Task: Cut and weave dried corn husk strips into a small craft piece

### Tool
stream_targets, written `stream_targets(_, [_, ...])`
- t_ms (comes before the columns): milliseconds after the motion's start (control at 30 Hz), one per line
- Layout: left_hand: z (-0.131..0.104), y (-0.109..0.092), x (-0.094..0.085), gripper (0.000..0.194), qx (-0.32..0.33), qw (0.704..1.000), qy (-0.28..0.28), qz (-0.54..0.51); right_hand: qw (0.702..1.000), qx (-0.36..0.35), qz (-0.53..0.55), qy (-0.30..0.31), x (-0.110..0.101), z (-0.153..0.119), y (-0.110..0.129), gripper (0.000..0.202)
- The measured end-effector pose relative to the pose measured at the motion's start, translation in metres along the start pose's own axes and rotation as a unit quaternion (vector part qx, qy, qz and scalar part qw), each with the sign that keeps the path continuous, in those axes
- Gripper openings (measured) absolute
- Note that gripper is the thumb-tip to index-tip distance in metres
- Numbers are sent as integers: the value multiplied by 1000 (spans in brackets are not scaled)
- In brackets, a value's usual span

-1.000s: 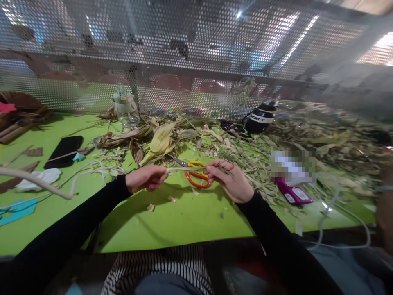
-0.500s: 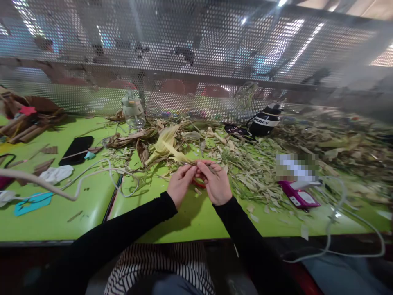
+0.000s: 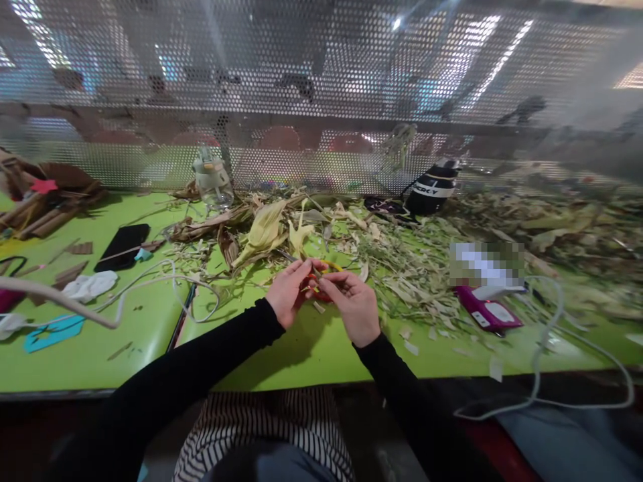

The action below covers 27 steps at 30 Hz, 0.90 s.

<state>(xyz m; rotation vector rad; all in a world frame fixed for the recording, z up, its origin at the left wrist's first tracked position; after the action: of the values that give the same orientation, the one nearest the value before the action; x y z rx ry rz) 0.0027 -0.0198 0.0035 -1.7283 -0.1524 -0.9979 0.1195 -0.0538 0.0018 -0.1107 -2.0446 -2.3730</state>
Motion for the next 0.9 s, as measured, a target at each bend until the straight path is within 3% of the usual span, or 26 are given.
stream_targets(100, [1, 2, 0, 14, -44, 997, 48, 31, 992, 5, -110, 55, -11, 0, 14, 24])
stream_targets(200, [0, 9, 2, 17, -101, 985, 100, 101, 976, -10, -206, 71, -22, 5, 31, 22])
stream_targets(333, [-1, 20, 3, 27, -151, 968, 147, 135, 971, 65, -86, 212, -12, 13, 18, 28])
stream_targets(467, [1, 27, 0, 33, -187, 954, 171, 161, 984, 93, 14, 148, -11, 14, -2, 24])
stream_targets(600, [4, 26, -3, 32, -134, 953, 161, 220, 994, 78, 3, 78, -12, 12, -6, 19])
stream_targets(733, [2, 25, -2, 27, -123, 933, 164, 297, 995, 72, -3, 76, -6, 14, 0, 21])
stream_targets(800, [1, 20, -5, 24, -95, 900, 167, 392, 992, 81, -8, 94, -3, 18, -1, 26])
stream_targets(900, [0, 8, -8, 21, 0, 823, 161, 545, 988, 106, -39, 107, -1, 25, -8, 31])
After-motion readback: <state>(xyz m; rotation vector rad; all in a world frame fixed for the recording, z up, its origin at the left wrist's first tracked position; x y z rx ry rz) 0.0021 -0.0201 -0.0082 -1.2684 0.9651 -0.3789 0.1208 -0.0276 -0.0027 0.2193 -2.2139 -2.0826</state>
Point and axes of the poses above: each hand's wrist, its own z-axis towards the middle knuckle, its own x-axis out of the palm, y = z × x, the point moved 5 cm from there along z, towards the middle knuckle, and after that the axes turned 12 degrees about y, right-handed, at the moved point
